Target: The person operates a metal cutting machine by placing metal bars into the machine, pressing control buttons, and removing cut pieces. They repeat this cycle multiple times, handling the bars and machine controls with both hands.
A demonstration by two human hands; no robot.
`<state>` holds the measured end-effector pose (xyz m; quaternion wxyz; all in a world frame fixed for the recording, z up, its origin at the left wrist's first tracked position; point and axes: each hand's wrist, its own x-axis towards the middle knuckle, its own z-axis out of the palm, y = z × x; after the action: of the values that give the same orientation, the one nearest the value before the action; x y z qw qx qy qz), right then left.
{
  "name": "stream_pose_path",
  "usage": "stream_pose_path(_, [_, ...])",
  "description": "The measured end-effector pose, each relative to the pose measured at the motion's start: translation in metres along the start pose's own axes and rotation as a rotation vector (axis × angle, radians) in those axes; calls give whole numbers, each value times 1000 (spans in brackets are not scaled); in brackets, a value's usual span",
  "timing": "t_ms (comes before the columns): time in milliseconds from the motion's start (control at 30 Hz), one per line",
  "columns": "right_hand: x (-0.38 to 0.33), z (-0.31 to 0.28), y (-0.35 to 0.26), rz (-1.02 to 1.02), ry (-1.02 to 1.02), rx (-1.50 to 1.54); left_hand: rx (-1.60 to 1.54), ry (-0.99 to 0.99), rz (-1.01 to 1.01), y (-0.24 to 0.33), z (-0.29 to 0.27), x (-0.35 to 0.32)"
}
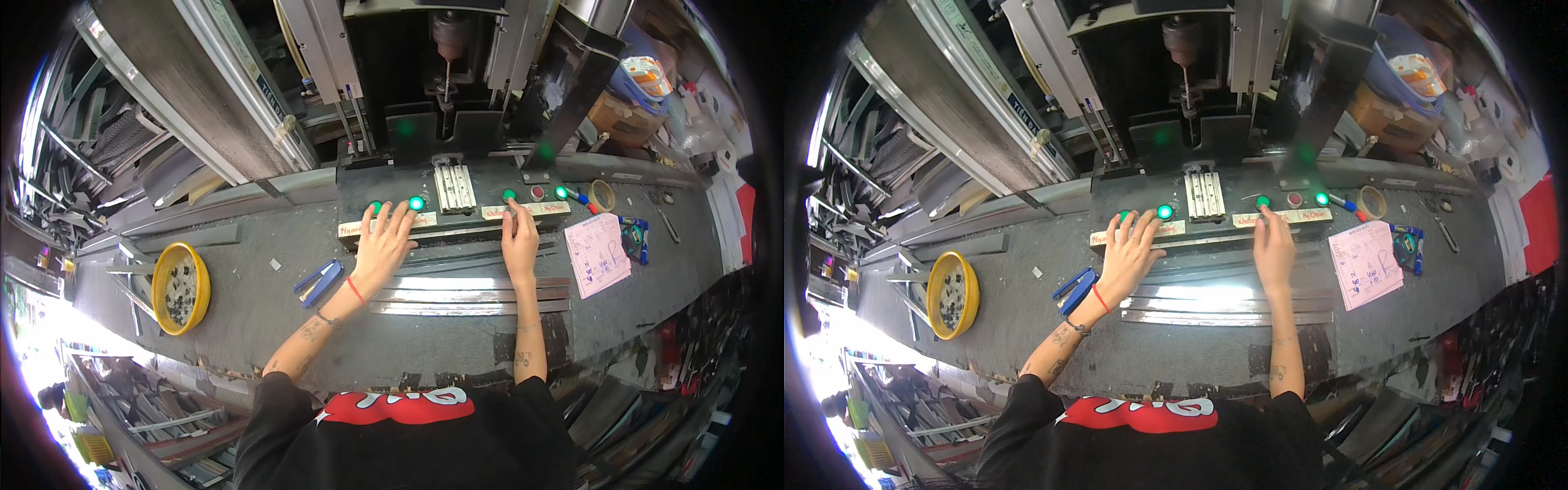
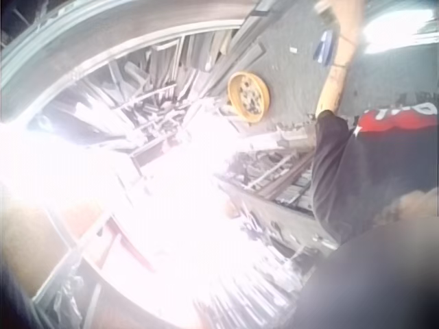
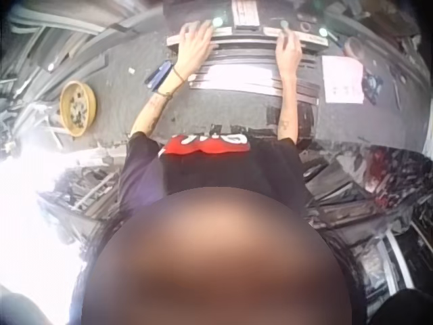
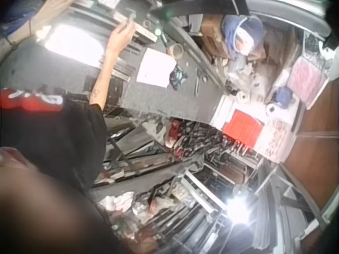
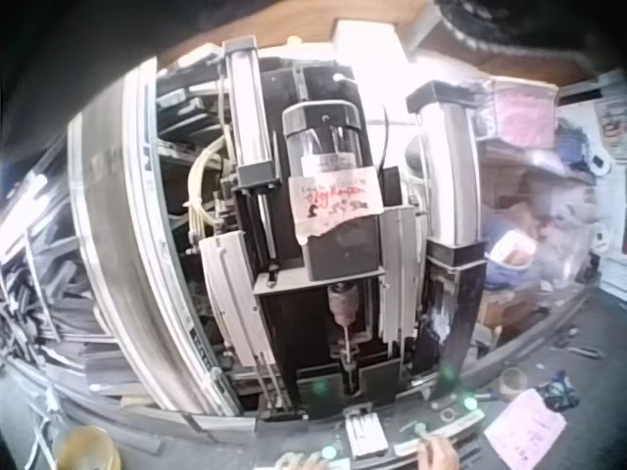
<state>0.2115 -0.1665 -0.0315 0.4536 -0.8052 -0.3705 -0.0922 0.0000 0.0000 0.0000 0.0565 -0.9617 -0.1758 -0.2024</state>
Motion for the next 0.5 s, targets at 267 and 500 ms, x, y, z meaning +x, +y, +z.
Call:
stream_pose_path(267, [-1, -4, 0, -41, 23, 18, -49, -33, 82, 6, 3, 35])
stream_pose_path(500, [3, -8, -3, -108, 45, 13, -283, 106, -21, 16, 5, 10])
